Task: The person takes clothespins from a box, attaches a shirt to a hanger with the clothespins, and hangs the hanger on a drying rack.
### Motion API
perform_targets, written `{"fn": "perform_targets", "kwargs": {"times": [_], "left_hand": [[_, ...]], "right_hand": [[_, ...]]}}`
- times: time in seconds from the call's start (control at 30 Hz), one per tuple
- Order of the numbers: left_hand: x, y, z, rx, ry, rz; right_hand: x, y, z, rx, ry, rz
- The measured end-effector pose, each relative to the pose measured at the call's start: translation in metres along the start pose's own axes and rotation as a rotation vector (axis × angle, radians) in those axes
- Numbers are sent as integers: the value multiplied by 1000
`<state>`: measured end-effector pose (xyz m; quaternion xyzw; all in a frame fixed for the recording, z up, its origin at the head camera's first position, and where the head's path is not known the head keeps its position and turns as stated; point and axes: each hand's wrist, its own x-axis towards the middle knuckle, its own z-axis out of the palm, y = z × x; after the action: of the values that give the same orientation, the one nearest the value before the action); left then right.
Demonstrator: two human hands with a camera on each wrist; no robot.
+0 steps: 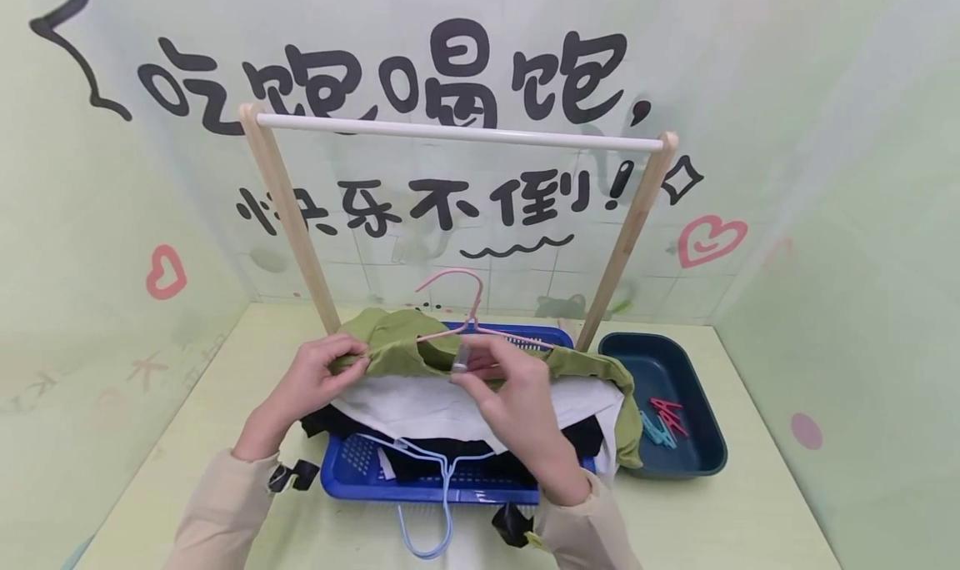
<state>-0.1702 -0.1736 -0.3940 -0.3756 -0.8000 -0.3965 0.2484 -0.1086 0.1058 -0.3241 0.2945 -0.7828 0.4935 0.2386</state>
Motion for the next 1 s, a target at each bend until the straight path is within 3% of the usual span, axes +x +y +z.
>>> {"fn": "perform_targets", "kwargs": {"times": [0.1, 0.4, 0.7, 1.0], "left_hand": [[-1, -1, 0, 0, 4, 0], [-1, -1, 0, 3, -8, -14], [-3, 0, -2, -12, -13, -18], [-1, 1, -2, -5, -8, -19]], "right_hand": [[9, -3, 15, 71, -16, -56], [39, -6, 50, 155, -85, -77], [57, 5, 75, 65, -182, -112], [61, 11, 81, -43, -292, -157]]}}
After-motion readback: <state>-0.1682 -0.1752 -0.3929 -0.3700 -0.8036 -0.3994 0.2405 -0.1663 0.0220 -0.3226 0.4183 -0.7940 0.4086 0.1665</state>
